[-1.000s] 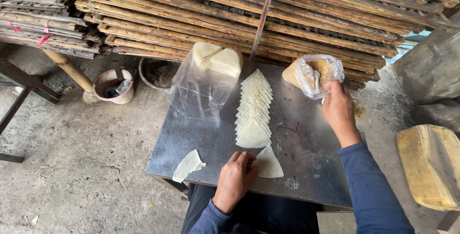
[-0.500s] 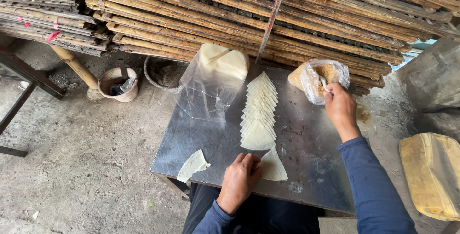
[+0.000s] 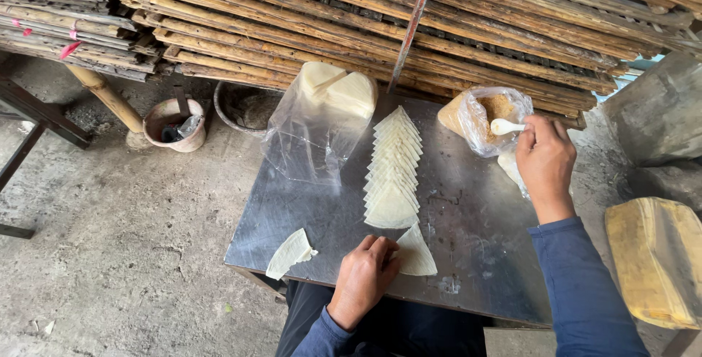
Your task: The person repeatedly scoops a granular filling from a plastic bag with a small spoon and places it onto thin triangular wrappers on a metal table. They fold each wrapper into a small packet and set it aside, continuing the cycle with multiple wrappers.
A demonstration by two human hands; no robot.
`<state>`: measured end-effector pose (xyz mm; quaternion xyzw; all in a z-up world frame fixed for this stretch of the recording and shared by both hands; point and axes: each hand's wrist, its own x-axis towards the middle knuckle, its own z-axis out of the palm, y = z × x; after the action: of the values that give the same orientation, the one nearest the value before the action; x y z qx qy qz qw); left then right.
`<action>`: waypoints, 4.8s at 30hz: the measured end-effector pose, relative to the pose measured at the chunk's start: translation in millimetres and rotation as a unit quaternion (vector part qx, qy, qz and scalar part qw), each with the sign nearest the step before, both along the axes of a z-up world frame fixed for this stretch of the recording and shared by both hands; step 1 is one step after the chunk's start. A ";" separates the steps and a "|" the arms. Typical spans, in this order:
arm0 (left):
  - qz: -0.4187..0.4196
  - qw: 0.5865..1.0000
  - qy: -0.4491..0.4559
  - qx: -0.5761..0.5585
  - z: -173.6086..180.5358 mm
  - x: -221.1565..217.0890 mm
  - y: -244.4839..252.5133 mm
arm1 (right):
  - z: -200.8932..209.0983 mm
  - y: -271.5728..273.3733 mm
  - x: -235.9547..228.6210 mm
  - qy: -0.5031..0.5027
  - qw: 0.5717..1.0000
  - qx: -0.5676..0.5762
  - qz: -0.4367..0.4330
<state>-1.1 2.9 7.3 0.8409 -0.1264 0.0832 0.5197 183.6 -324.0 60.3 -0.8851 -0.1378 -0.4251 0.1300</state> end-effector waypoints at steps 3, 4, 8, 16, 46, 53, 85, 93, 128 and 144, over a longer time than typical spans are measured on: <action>0.003 1.000 -0.007 0.004 0.0 0.1 -0.9 | -0.5 1.9 0.1 0.014 1.000 0.001 -0.011; 0.005 1.000 -0.006 0.005 0.1 -0.1 -1.0 | -1.3 3.3 2.5 0.033 0.999 0.011 -0.022; 0.005 1.000 -0.011 0.002 1.0 -0.8 -0.7 | -6.5 9.4 13.9 0.185 0.968 0.168 -0.024; 0.002 1.000 -0.017 -0.001 -0.6 -0.8 0.2 | -19.5 -2.2 36.1 0.234 0.920 0.310 0.054; -0.060 0.914 -0.253 0.311 -2.6 299.8 -195.6 | -13.9 -81.4 1.0 0.156 0.874 0.458 0.043; 0.004 0.925 -0.251 0.284 15.4 312.3 -200.2 | -15.6 -81.5 -7.2 0.133 0.861 0.488 0.045; -0.137 0.953 -0.153 0.221 31.7 194.9 -130.8 | -20.4 -11.8 4.6 0.056 0.998 -0.004 0.007; -0.065 0.974 -0.125 0.178 53.8 110.6 -56.3 | -49.5 -11.9 22.5 0.110 0.994 0.014 0.004; 0.143 0.967 -0.108 0.182 -9.3 -19.0 -3.4 | -100.9 47.0 -190.6 0.392 0.809 0.408 0.161; 0.139 0.967 -0.105 0.184 -10.1 -21.1 -2.3 | -51.7 76.6 -220.8 0.133 0.971 0.063 0.187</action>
<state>-22.2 0.6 -2.8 0.9181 -0.0748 0.2174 0.3230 -37.1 -247.4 8.6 -0.8823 -0.2552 -0.2797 0.2798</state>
